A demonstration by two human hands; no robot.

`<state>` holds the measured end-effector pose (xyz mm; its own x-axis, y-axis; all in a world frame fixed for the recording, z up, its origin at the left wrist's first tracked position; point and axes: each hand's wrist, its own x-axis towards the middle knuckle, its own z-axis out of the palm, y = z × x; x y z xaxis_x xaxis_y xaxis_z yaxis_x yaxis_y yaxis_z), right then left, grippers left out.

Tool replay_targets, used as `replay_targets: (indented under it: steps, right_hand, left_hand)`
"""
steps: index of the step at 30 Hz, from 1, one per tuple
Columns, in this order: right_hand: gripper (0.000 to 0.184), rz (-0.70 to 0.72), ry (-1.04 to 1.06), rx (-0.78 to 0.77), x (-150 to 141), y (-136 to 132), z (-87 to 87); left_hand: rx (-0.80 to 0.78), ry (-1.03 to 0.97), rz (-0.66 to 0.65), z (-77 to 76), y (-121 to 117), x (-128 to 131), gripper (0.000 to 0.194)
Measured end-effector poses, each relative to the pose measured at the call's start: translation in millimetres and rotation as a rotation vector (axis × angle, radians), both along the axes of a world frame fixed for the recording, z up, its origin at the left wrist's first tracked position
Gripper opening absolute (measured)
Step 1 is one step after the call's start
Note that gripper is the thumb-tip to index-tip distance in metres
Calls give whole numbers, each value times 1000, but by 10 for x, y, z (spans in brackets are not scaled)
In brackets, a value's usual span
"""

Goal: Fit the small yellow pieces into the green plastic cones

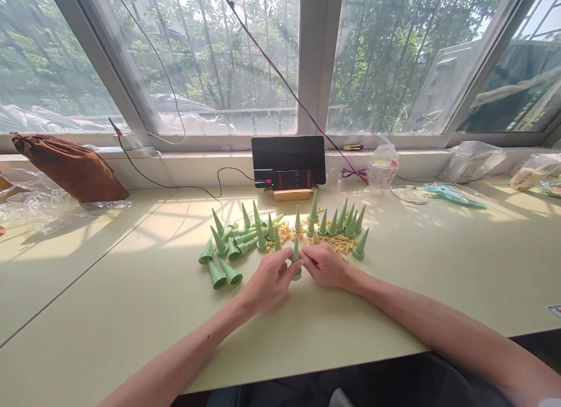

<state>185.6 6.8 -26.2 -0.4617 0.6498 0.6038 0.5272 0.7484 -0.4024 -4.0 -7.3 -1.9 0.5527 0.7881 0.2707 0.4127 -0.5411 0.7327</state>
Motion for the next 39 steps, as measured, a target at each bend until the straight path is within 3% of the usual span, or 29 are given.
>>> replay_targets:
  steps: [39]
  right_hand:
    - [34,0,-7,-2,2,-8,6]
  left_hand:
    - [-2,-16,-8,18,-8,1,30]
